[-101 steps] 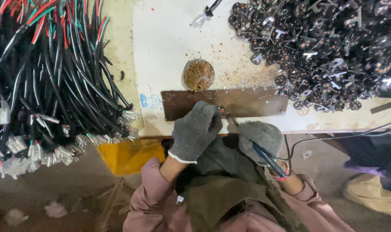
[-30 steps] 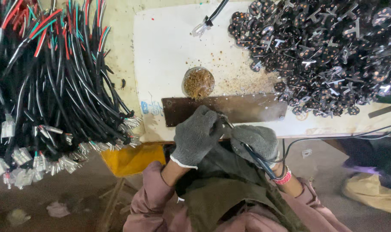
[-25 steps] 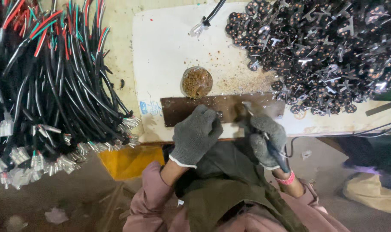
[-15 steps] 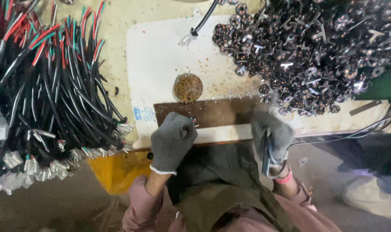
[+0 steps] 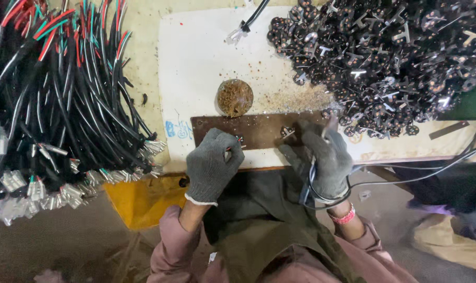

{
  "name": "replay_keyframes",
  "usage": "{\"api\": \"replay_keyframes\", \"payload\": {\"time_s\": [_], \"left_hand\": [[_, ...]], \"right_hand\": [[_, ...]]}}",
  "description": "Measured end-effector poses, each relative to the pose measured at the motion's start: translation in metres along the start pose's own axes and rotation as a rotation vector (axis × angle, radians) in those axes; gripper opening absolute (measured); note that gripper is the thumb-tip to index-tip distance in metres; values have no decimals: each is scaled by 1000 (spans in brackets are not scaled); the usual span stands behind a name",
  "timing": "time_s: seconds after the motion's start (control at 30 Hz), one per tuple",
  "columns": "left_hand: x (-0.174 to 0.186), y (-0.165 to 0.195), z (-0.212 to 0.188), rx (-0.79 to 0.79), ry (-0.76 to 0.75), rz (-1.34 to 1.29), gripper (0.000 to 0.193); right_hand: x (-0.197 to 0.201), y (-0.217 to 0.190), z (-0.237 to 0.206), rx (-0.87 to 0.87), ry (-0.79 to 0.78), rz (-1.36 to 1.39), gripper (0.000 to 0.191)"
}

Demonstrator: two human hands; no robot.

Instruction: The person solders electrical wires onto lamp holder/plug components at a workbench. They pick a component from a large pile, hold a wire against its terminal, and use a soldering iron to solder the connection, then set the finished assembly aside and repeat with the next component.

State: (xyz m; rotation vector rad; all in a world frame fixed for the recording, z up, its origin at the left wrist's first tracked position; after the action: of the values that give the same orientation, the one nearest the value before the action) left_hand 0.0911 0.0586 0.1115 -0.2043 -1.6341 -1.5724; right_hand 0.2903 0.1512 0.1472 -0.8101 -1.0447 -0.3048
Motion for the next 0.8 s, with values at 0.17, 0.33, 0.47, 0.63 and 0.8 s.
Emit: {"api": "replay_keyframes", "payload": {"time_s": [0.17, 0.33, 0.47, 0.63, 0.8], "left_hand": [[-3, -4, -2, 35, -36, 12, 17], [-5, -6, -1, 99, -76, -11, 17], [-5, -7, -5, 104, -103, 11, 17], [-20, -2, -5, 112, -175, 108, 10], [-42, 20, 1, 37, -292, 100, 9]], "right_hand": [[1, -9, 33, -67, -93, 196, 32], [-2, -19, 42, 8, -189, 157, 36], [-24, -32, 25, 184, -424, -138, 42], [-18, -15, 8, 81, -213, 236, 37], [-35, 37, -29, -465, 128, 941, 23]]}}
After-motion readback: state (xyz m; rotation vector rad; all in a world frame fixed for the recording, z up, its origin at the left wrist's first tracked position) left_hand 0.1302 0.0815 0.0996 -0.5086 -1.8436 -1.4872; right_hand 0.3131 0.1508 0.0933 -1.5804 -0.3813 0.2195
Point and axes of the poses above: each hand's wrist, its own z-axis towards the middle knuckle, its own x-axis out of the back of the hand, y = z × x, the point moved 7 cm from there along z, towards the middle knuckle, and after that the axes turned 5 degrees about z, right-handed, at the moved point
